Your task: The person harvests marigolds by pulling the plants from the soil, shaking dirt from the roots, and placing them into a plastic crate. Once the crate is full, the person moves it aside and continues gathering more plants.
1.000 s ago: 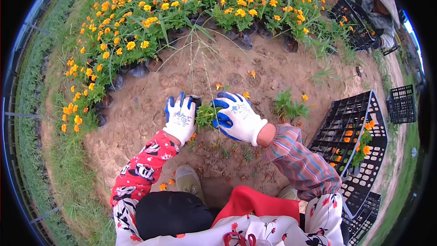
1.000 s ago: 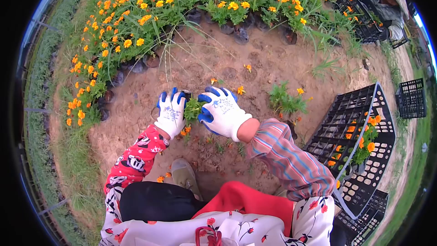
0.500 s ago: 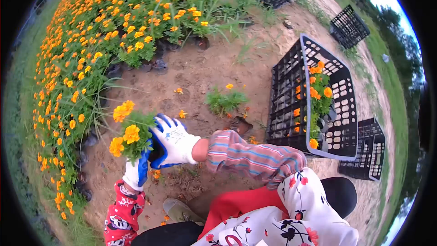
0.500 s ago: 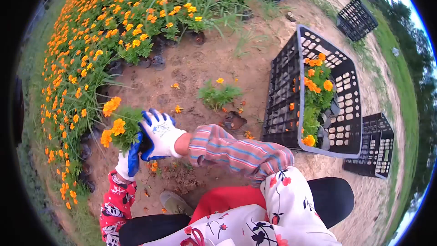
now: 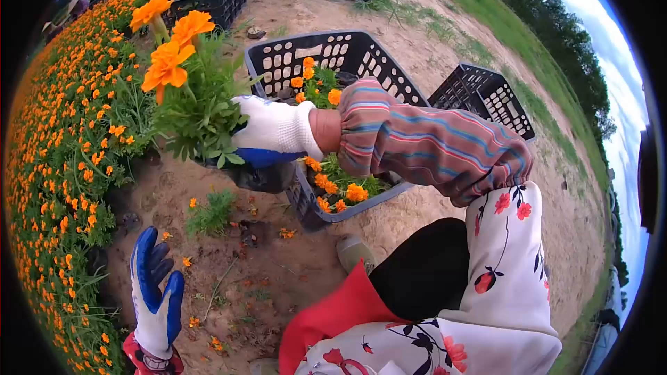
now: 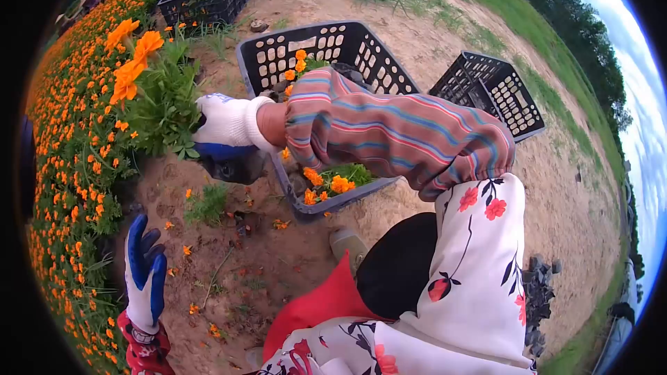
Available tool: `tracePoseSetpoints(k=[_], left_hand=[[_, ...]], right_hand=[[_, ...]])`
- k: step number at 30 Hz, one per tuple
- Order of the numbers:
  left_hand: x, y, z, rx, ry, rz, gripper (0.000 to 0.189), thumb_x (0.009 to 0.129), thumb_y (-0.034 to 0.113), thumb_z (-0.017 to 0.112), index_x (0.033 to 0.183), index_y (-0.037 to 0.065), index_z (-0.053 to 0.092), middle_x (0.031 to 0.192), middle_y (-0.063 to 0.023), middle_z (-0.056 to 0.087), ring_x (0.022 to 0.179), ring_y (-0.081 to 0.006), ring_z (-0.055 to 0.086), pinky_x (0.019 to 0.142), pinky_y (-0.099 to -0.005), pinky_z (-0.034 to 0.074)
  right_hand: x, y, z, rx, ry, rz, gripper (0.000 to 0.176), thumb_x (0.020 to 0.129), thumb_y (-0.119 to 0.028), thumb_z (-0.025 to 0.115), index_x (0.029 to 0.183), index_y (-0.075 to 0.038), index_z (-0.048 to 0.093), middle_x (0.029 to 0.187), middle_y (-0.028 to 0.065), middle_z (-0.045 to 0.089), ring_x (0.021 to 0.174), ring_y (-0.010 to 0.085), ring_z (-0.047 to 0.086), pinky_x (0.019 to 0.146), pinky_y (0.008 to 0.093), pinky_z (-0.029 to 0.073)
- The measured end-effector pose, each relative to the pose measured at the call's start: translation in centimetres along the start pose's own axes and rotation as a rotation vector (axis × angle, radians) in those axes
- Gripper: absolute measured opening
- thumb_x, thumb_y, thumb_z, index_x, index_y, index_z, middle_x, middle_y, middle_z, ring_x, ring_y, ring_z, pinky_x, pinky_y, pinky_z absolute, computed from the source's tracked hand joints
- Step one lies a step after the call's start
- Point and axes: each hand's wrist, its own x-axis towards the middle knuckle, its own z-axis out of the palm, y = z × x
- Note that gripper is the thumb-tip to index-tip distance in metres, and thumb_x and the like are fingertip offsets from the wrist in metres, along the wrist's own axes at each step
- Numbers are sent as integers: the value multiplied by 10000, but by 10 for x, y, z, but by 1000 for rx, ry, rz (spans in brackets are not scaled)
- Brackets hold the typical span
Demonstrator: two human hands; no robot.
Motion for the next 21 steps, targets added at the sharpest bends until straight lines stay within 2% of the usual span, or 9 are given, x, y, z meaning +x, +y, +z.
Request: tracePoseSetpoints(k=[4, 6, 9, 11, 16, 18, 19, 20, 21], left_hand=[[-5, -60, -7, 17, -11, -184, 523, 874, 83, 522, 1358, 44, 328, 1332, -107, 412, 1134, -209, 476, 953, -322, 377], [-12, -82, -9, 53, -24, -231, 504, 880, 86, 522, 1348, 39, 343, 1325, -103, 419, 1128, -199, 478, 953, -316, 376], [-27, -99, -5, -96, 11, -461, 446, 893, 111, 540, 1307, 26, 397, 1268, -84, 472, 1084, -167, 494, 936, -293, 385], [-42, -117, -5, -6, -34, -448, 451, 884, 114, 556, 1299, 26, 403, 1250, -79, 480, 1064, -165, 502, 920, -291, 396], [-93, -153, -9, -8, -74, -581, 449, 861, 121, 584, 1269, 23, 427, 1200, -74, 502, 1007, -153, 533, 873, -292, 432], [-125, -172, -12, 27, -39, -580, 402, 863, 131, 583, 1228, 22, 456, 1172, -105, 517, 973, -184, 576, 839, -304, 461], [-139, -179, -14, -15, -2, -698, 366, 867, 151, 581, 1198, 26, 487, 1150, -114, 532, 986, -203, 579, 842, -311, 465], [-154, -188, -15, 2, 26, -737, 355, 868, 184, 584, 1175, 22, 509, 1105, -122, 558, 983, -222, 586, 836, -323, 470], [-170, -195, -16, 10, 103, -699, 368, 862, 213, 595, 1168, 22, 518, 1080, -132, 578, 971, -233, 591, 819, -327, 475]], right_hand=[[-57, 108, -72, -394, 39, 249, 409, 782, -301, 596, 1112, -60, 570, 1116, 197, 580, 1035, 346, 555, 876, 391, 446], [-78, 201, -71, -771, 26, 198, 367, 731, -257, 620, 1060, -97, 599, 1023, 157, 594, 1040, 323, 537, 870, 391, 447], [-109, 275, -46, -1238, -89, 119, 404, 680, -230, 653, 1066, -128, 593, 1133, 122, 532, 1188, 326, 417, 956, 463, 369], [-111, 319, -19, -1276, -153, 225, 461, 661, -250, 678, 1095, -128, 580, 1208, 113, 481, 1235, 339, 359, 991, 500, 323], [-109, 306, -30, -1203, -273, 240, 554, 629, -252, 685, 1138, -82, 548, 1235, 161, 438, 1253, 376, 319, 1021, 519, 279], [-106, 301, -28, -1193, -347, 352, 608, 658, -281, 663, 1209, -77, 506, 1301, 195, 388, 1267, 416, 277, 1025, 526, 259], [-105, 289, -25, -1176, -352, 426, 656, 697, -306, 640, 1279, -79, 442, 1332, 205, 363, 1272, 420, 265, 1024, 532, 251], [-111, 312, -26, -1074, -296, 330, 662, 737, -306, 612, 1321, -88, 389, 1352, 216, 341, 1274, 430, 258, 1023, 537, 247], [-113, 320, -22, -1073, -297, 373, 605, 757, -286, 595, 1305, -96, 421, 1355, 223, 333, 1266, 435, 263, 1023, 525, 257]])
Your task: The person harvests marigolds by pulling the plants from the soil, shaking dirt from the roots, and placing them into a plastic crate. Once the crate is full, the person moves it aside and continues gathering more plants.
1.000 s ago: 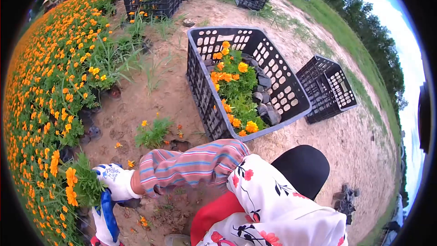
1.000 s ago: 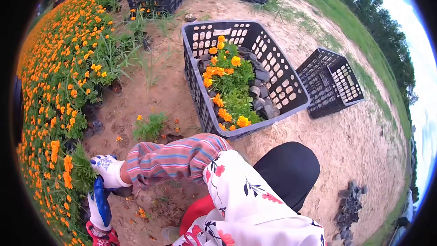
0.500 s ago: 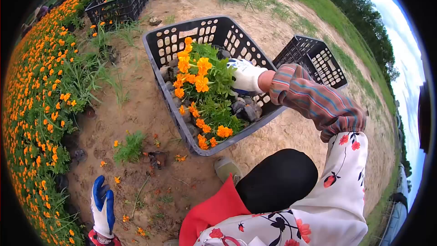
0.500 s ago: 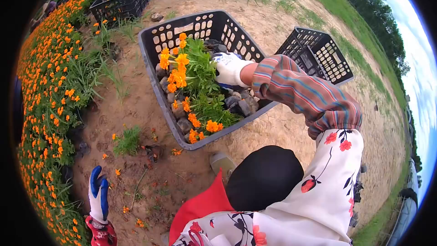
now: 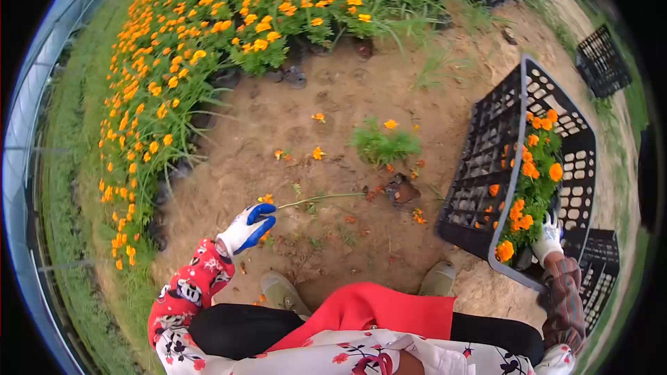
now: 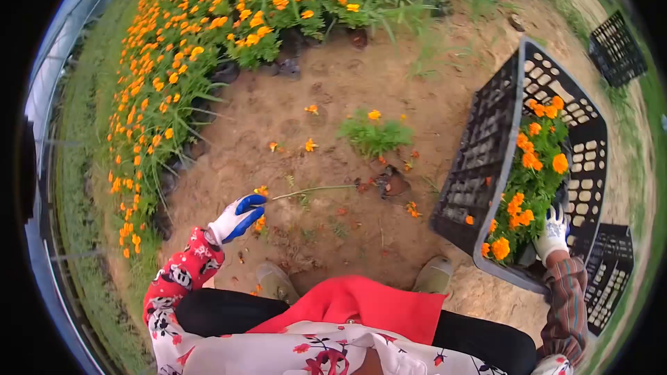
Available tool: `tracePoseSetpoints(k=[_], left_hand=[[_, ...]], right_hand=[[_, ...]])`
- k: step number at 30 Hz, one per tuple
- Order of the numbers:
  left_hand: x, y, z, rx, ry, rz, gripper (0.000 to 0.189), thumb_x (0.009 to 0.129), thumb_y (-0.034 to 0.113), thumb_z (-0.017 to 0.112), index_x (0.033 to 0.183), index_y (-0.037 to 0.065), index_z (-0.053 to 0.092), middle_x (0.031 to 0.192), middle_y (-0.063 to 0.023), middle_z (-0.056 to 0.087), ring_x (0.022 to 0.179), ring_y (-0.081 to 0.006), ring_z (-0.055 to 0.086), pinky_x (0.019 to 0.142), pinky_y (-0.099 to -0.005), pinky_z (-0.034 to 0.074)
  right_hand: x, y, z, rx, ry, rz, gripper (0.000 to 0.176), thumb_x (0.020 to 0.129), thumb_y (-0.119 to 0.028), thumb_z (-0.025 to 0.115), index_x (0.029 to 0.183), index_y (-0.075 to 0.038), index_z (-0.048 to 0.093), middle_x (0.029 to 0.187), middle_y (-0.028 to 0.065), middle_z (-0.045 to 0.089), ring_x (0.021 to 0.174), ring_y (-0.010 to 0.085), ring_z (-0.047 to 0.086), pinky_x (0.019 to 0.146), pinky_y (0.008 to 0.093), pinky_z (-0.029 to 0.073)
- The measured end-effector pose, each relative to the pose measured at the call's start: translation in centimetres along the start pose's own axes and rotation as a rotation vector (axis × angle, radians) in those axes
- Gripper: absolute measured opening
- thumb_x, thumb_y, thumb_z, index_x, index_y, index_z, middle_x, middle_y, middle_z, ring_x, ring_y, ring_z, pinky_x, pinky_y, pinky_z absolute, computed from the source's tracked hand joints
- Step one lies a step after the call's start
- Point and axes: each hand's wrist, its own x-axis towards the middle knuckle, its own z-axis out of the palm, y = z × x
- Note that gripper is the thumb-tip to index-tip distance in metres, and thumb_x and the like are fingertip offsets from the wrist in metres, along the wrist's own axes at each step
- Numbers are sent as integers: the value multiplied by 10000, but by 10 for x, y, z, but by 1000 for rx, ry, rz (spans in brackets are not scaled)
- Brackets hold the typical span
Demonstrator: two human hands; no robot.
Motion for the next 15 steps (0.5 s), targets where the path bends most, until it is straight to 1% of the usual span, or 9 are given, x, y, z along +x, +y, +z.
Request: tracePoseSetpoints(k=[1, 2, 3, 4, 6, 8, 10, 12, 15], left_hand=[[-10, -2, -3, -203, 26, -142, 376, 888, 289, 585, 1183, 64, 526, 1034, -24, 588, 907, -97, 539, 778, -267, 463], [-18, -11, -10, -233, 59, -303, 401, 889, 323, 576, 1184, 57, 525, 1053, -28, 587, 890, -100, 536, 760, -274, 470], [-20, -63, -7, -285, 181, -137, 424, 877, 339, 589, 1184, 55, 529, 1059, -32, 587, 872, -103, 542, 740, -273, 469], [-23, -88, -7, -422, 304, -242, 428, 868, 332, 601, 1184, 52, 530, 1068, -32, 583, 869, -109, 546, 740, -272, 466], [-35, -148, -9, -539, 486, -291, 420, 855, 318, 618, 1166, 46, 542, 1019, -38, 604, 838, -124, 559, 707, -287, 478], [-45, -208, -17, -369, 981, -396, 395, 847, 286, 625, 1148, 40, 555, 943, -47, 627, 778, -130, 567, 649, -289, 483], [-74, -227, -46, -664, 1181, -483, 464, 781, 356, 660, 1080, 10, 584, 984, -167, 636, 893, -249, 609, 745, -356, 490], [-97, -295, -78, -283, 1460, -710, 580, 730, 426, 686, 1124, 19, 563, 1065, -203, 601, 1008, -308, 572, 834, -411, 463], [-131, -283, -130, -187, 1639, -1028, 796, 655, 507, 714, 1249, 37, 470, 1242, -227, 482, 1160, -332, 464, 959, -416, 386]], right_hand=[[3, 4, 11, -96, 13, -54, 550, 758, -266, 592, 1268, -99, 470, 1372, 223, 310, 1266, 423, 262, 1032, 507, 258], [1, 1, 2, -118, -81, -4, 527, 746, -253, 609, 1237, -94, 505, 1393, 211, 283, 1277, 402, 251, 1044, 488, 255], [13, 9, 10, 6, -125, 35, 563, 717, -243, 642, 1241, -93, 501, 1425, 201, 229, 1311, 383, 194, 1063, 469, 231], [4, -12, -12, -116, -96, 72, 491, 743, -166, 638, 1207, -64, 516, 1353, 195, 354, 1248, 361, 334, 1035, 427, 298], [1, -8, -30, -110, 8, 160, 452, 764, -170, 634, 1187, -51, 533, 1296, 193, 402, 1185, 338, 381, 994, 410, 332], [9, -3, -56, -2, 161, 232, 414, 785, -174, 630, 1168, -38, 551, 1238, 192, 451, 1122, 314, 428, 953, 393, 366], [19, -1, -95, 134, 341, 261, 380, 806, -178, 626, 1149, -25, 568, 1181, 190, 499, 1059, 290, 475, 913, 375, 400], [25, -17, -143, 308, 554, 242, 349, 827, -181, 622, 1130, -12, 586, 1123, 188, 548, 996, 267, 522, 872, 358, 434], [19, -66, -210, 499, 779, 144, 311, 859, -187, 616, 1101, 8, 612, 1037, 185, 620, 902, 231, 592, 811, 332, 485]])
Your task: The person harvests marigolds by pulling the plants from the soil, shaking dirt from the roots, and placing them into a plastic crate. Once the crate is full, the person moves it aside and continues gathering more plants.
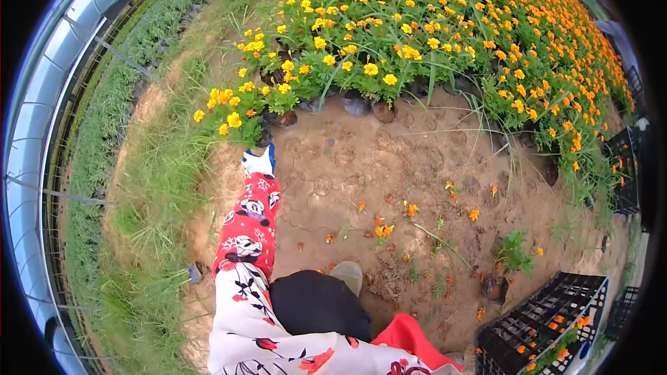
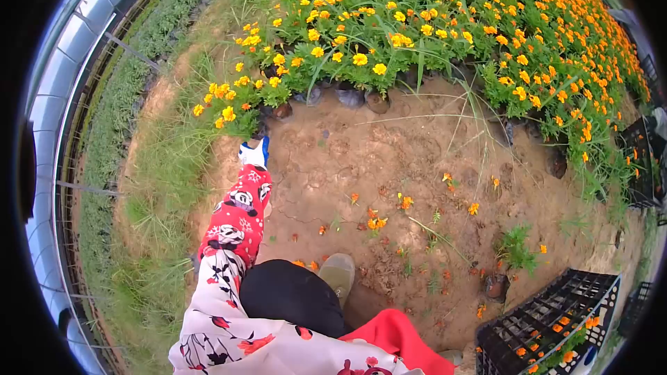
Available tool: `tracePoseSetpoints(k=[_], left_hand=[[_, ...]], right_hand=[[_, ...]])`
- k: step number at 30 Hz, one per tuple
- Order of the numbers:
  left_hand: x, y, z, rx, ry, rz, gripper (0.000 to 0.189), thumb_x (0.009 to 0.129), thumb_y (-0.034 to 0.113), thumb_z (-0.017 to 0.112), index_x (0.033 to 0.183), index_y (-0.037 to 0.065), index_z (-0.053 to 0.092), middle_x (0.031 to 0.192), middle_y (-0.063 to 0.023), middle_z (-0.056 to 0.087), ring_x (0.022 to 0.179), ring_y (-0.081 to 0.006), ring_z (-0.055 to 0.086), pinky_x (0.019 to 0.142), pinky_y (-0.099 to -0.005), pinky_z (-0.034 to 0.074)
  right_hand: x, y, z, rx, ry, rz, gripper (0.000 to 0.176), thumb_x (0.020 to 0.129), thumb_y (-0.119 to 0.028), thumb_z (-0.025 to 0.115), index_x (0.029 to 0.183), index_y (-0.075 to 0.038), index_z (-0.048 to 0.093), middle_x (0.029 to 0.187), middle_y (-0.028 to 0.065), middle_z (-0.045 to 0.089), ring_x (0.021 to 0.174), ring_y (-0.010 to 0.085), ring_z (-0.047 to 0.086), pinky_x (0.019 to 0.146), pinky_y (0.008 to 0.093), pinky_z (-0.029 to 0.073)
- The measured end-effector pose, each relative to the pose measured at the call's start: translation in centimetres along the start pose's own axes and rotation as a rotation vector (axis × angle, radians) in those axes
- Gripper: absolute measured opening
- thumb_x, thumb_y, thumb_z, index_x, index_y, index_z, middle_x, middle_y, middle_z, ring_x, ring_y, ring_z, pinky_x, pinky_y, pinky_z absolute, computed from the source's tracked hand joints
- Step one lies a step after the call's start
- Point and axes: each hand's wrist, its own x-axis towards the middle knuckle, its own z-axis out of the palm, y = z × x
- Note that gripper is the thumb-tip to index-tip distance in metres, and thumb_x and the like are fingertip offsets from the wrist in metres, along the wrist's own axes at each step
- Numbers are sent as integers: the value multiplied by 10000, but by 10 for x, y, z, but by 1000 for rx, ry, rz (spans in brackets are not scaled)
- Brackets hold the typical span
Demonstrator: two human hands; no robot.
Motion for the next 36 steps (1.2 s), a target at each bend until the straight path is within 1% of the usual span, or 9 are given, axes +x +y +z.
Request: tracePoseSetpoints(k=[8, 17, 19, 25, 27, 30, 33, 34, 36], left_hand=[[98, -10, 42, -381, -396, 108, 420, 798, 318, 631, 1142, 82, 591, 1095, -99, 629, 992, -260, 593, 846, -363, 457], [84, -37, 62, -54, 38, 705, 287, 928, 220, 432, 1110, 63, 589, 1059, -94, 627, 956, -262, 584, 836, -376, 444], [19, 3, 17, -43, -478, 496, 333, 928, 265, 417, 1164, 76, 556, 1140, -125, 594, 1060, -296, 544, 903, -382, 410], [-118, 29, 7, -311, -1110, 871, 322, 939, 199, 478, 1208, 29, 525, 1118, -57, 589, 1021, -155, 547, 900, -300, 431], [-137, 9, 38, -281, -1135, 1053, 377, 940, 207, 482, 1276, 37, 457, 1171, -61, 561, 1040, -175, 545, 901, -323, 441], [-161, 12, 39, -449, -1520, 652, 396, 916, 206, 487, 1287, 80, 431, 1252, -79, 515, 1124, -231, 504, 974, -373, 392], [-174, 18, 30, -150, -1285, 1128, 347, 903, 207, 477, 1231, 94, 488, 1206, -82, 545, 1125, -217, 498, 980, -351, 375], [-182, 28, 22, -683, -1619, 514, 321, 905, 204, 471, 1204, 92, 504, 1190, -92, 552, 1099, -220, 517, 945, -351, 405], [-191, 60, 6, -743, -1648, 358, 342, 919, 183, 448, 1233, 49, 463, 1213, -121, 535, 1104, -236, 524, 945, -378, 431]], right_hand=[[-13, -134, 70, 298, -410, -691, 298, 841, -49, 505, 1128, 16, 556, 1141, 165, 565, 1072, 281, 523, 950, 341, 381], [-119, -326, 134, 505, -894, -1091, 231, 737, -70, 631, 963, -41, 593, 977, 142, 600, 913, 351, 563, 812, 406, 453], [-135, -374, 141, 604, -944, -1175, 214, 752, -106, 617, 955, -45, 592, 966, 145, 598, 894, 357, 567, 788, 415, 462], [-193, -476, 171, 1063, -734, -1097, 461, 713, -271, 735, 1070, -43, 554, 1080, 178, 563, 995, 358, 543, 839, 414, 452], [-203, -495, 175, 1112, -614, -1097, 402, 688, -295, 749, 942, -50, 557, 1046, 167, 561, 955, 361, 546, 805, 421, 457], [-207, -499, 180, 1074, -557, -1075, 372, 686, -308, 738, 892, -60, 552, 1001, 139, 558, 929, 355, 540, 783, 424, 445], [-204, -490, 176, 977, -628, -1081, 372, 694, -310, 718, 921, -64, 555, 1031, 135, 552, 960, 355, 529, 813, 422, 431], [-202, -488, 174, 933, -700, -1101, 379, 698, -305, 706, 951, -67, 555, 1048, 136, 545, 978, 355, 520, 829, 422, 422], [-210, -480, 180, 930, -693, -1106, 403, 698, -297, 698, 992, -67, 548, 1048, 141, 539, 980, 355, 514, 838, 424, 415]])
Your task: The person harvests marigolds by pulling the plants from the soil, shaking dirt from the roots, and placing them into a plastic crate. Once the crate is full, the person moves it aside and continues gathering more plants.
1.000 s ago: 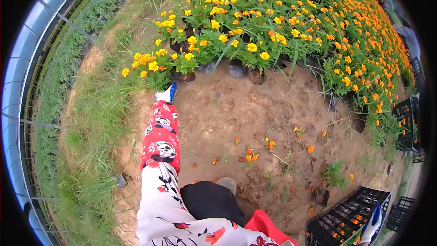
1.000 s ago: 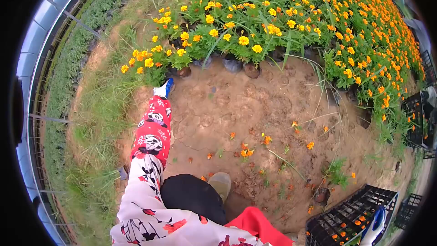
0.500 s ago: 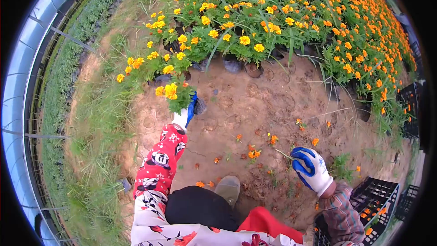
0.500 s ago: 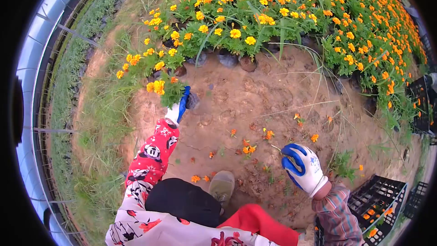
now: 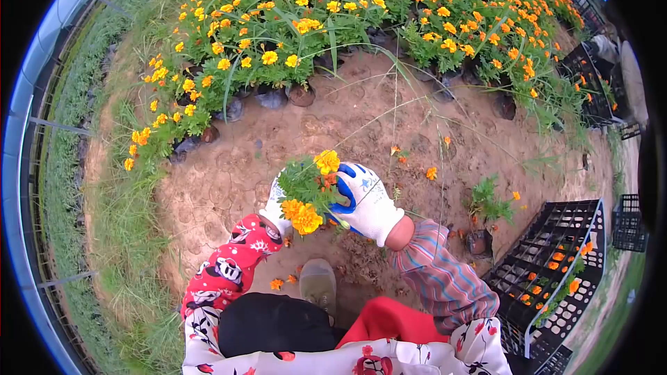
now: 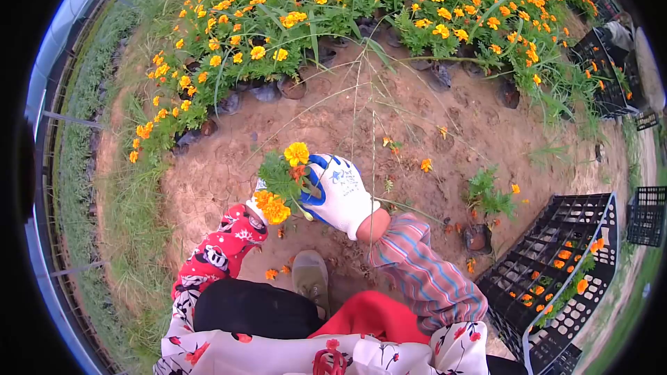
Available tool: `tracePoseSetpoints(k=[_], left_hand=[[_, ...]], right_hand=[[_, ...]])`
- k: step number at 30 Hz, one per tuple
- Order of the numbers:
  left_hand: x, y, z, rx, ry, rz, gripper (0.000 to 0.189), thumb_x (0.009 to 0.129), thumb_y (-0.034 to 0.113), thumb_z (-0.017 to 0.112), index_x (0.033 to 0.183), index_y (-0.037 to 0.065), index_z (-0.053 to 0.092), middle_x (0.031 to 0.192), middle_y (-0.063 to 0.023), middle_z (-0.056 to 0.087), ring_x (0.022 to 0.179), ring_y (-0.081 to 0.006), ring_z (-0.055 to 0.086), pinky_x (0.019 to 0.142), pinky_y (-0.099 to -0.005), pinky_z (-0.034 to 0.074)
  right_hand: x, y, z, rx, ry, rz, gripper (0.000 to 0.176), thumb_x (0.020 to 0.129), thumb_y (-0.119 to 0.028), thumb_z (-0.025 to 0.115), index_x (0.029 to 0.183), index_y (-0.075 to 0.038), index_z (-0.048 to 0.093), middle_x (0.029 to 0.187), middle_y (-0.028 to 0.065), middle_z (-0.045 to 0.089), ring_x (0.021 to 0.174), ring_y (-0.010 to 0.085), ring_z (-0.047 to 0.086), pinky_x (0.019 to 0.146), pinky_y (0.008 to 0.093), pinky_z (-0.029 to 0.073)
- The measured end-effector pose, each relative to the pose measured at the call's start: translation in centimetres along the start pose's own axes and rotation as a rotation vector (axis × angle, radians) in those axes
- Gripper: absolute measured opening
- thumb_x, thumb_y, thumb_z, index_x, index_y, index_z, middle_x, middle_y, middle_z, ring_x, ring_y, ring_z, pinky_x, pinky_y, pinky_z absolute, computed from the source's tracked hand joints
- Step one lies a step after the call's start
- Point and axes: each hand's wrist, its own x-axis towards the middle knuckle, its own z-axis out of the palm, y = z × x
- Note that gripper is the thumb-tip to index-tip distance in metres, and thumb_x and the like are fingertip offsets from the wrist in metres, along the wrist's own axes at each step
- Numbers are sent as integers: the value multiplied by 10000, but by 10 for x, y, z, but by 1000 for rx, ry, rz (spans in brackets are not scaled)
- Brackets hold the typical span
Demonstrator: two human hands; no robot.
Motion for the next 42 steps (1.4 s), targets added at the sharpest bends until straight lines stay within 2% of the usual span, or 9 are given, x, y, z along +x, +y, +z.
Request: tracePoseSetpoints(k=[5, 7, 14, 17, 22, 26, 31, 37, 42], left_hand=[[20, 18, -1, 734, 281, 338, 351, 740, 258, 634, 1067, 140, 588, 1033, -70, 588, 907, -269, 574, 745, -397, 460], [13, 47, 8, 1523, 327, 500, 350, 793, 290, 579, 1087, 100, 588, 1069, -86, 602, 959, -261, 581, 769, -401, 466], [16, 30, -7, 1539, 459, 483, 374, 758, 220, 600, 1123, 155, 549, 1104, -58, 564, 986, -257, 533, 825, -407, 406], [18, 42, -8, 1726, 502, 641, 409, 738, 164, 565, 1146, 194, 550, 1160, -23, 534, 1024, -242, 516, 846, -413, 405], [29, 44, 13, 1813, 327, 744, 402, 704, 148, 559, 1101, 209, 578, 1176, -30, 515, 1065, -250, 490, 874, -432, 401], [31, 53, 38, 1758, 205, 819, 361, 708, 158, 570, 1068, 175, 589, 1137, -55, 531, 1056, -259, 497, 883, -447, 408], [27, 59, 48, 1831, 106, 780, 358, 711, 148, 574, 1068, 167, 593, 1123, -61, 540, 1047, -264, 505, 890, -453, 407], [27, 47, 45, 1924, 3, 756, 392, 739, 155, 576, 1130, 174, 580, 1167, -70, 504, 1079, -275, 471, 906, -446, 391], [33, 28, 27, 1898, 38, 621, 399, 765, 134, 533, 1162, 169, 547, 1210, -71, 495, 1102, -276, 468, 887, -413, 403]], right_hand=[[-27, 19, 16, 98, -21, 79, 519, 700, -242, 681, 1140, -40, 497, 1127, 169, 505, 1033, 350, 493, 888, 424, 399], [-38, 30, 33, 289, -29, 153, 524, 701, -232, 681, 1145, -28, 491, 1140, 176, 506, 1044, 356, 492, 884, 429, 405], [-58, 34, 8, 85, 92, 165, 427, 725, -88, 621, 1141, -74, 527, 1070, 174, 561, 961, 380, 538, 815, 425, 452], [-75, 60, -9, 863, -34, 774, 377, 826, -54, 576, 1198, -73, 516, 1053, 77, 593, 929, 204, 578, 776, 332, 472], [-67, 38, -11, 940, -236, 413, 611, 817, -215, 683, 1303, 8, 386, 1120, 56, 574, 1026, 117, 522, 901, 264, 423], [-51, 34, -13, 978, -271, 575, 364, 823, -258, 663, 1077, -12, 577, 915, 56, 641, 840, 140, 583, 750, 301, 467], [-69, 63, 15, 507, -147, 307, 260, 833, -285, 603, 888, -31, 610, 745, 160, 587, 645, 211, 531, 600, 350, 424], [-63, 48, -5, 557, -253, 607, 180, 856, -137, 520, 950, -11, 607, 821, 44, 637, 718, 109, 542, 686, 290, 472], [-80, 41, -2, 646, -105, 568, 269, 850, -254, 559, 928, -3, 611, 840, 123, 595, 747, 235, 583, 691, 346, 477]])
